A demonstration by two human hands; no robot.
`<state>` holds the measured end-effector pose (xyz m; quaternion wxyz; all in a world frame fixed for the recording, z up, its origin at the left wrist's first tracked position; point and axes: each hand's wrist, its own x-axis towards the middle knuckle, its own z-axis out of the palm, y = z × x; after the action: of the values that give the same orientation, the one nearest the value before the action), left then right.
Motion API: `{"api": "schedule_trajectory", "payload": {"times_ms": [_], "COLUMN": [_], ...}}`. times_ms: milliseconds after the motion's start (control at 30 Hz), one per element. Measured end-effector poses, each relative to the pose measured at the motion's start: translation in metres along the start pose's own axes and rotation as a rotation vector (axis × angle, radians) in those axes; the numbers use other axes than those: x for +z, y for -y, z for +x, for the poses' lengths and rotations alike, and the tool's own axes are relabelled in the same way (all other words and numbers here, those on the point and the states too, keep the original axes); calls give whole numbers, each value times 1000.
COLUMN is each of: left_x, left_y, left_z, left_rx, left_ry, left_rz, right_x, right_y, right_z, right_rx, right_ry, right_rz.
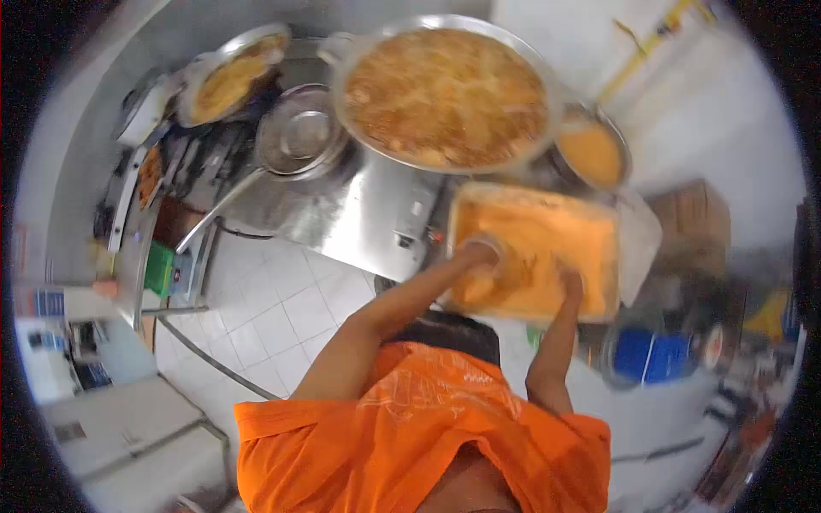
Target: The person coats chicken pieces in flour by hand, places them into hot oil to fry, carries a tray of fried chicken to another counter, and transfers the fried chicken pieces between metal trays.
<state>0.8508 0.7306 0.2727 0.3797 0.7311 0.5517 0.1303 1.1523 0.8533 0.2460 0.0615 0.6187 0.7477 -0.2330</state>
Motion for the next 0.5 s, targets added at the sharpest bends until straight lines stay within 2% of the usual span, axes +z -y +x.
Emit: {"api": "schedule_trajectory", "payload": {"times_ms": [33, 100, 167, 400, 467, 500], "left_x": [26, 63, 85, 104, 103, 101], "left_y": [11, 11, -1, -31, -32, -30], "left_z": [4, 14, 34, 79, 78, 77], "left_rx": [-5, -26, -35, -90, -107, -113], "left_ry": [110, 187, 198, 107, 61, 41], "left_rz": [8, -25, -70, -116, -120, -125], "right_x": [5, 16, 28, 60, 49, 44], "right_y": [-22, -59, -81, -71, -66, -66], "right_z": [7, 20, 29, 34, 29, 18], "right_rx": [15, 43, 70, 55, -83, -295], "right_ry": [20, 66, 116, 244, 160, 0], "right_rz": [-15, -22, -2, 123, 227, 371]}}
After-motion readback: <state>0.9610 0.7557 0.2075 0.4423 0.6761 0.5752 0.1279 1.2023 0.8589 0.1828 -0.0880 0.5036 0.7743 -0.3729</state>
